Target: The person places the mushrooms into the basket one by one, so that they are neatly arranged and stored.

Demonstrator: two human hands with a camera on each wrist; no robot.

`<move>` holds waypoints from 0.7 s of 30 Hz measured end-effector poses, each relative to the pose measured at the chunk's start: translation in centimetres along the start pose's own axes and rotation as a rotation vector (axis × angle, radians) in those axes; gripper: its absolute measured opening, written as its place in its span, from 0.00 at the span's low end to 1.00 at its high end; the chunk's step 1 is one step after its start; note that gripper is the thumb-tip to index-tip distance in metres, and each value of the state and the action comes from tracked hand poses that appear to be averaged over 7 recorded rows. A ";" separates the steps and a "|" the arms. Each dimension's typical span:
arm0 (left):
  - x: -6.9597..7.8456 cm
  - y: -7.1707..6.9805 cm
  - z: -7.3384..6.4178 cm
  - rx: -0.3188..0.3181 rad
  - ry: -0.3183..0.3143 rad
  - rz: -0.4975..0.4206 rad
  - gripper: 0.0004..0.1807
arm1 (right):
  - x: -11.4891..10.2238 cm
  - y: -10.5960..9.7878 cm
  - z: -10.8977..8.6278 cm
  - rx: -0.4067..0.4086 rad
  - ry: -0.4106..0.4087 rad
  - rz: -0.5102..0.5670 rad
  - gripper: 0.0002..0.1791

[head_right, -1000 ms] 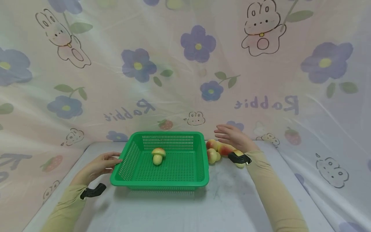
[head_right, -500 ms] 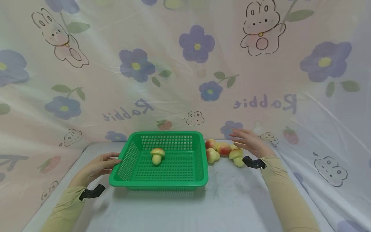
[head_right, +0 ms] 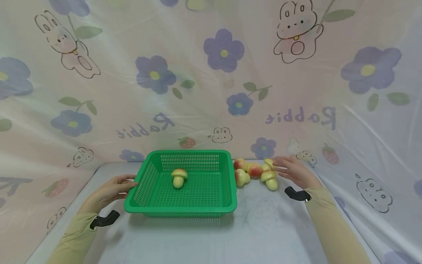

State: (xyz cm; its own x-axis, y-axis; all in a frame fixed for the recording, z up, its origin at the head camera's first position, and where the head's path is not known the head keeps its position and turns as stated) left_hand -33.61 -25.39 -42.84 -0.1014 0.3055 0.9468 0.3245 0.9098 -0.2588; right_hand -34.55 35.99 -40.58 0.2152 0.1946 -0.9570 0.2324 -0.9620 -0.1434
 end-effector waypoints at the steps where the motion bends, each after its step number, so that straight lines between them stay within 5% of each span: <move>1: 0.0 0.0 0.0 0.001 0.000 0.001 0.32 | 0.2 -0.1 0.0 0.003 -0.001 0.000 0.40; 21: 0.1 0.0 0.1 -0.012 0.001 -0.018 0.32 | 4.0 -0.5 0.4 0.025 0.114 -0.026 0.42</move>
State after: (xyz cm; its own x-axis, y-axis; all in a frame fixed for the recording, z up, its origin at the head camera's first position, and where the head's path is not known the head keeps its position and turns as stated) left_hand -33.67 -25.32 -42.74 -0.1060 0.2891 0.9514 0.3336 0.9117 -0.2399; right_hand -34.20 37.14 -44.48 0.3164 0.2386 -0.9181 0.2161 -0.9605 -0.1751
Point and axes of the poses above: each hand's wrist, its own z-axis towards the middle knuckle, its own y-axis out of the palm, x = y × z, the point moved 6 cm from there along z, towards the middle knuckle, and after that the axes turned 3 degrees about y, right-handed, at the moved point
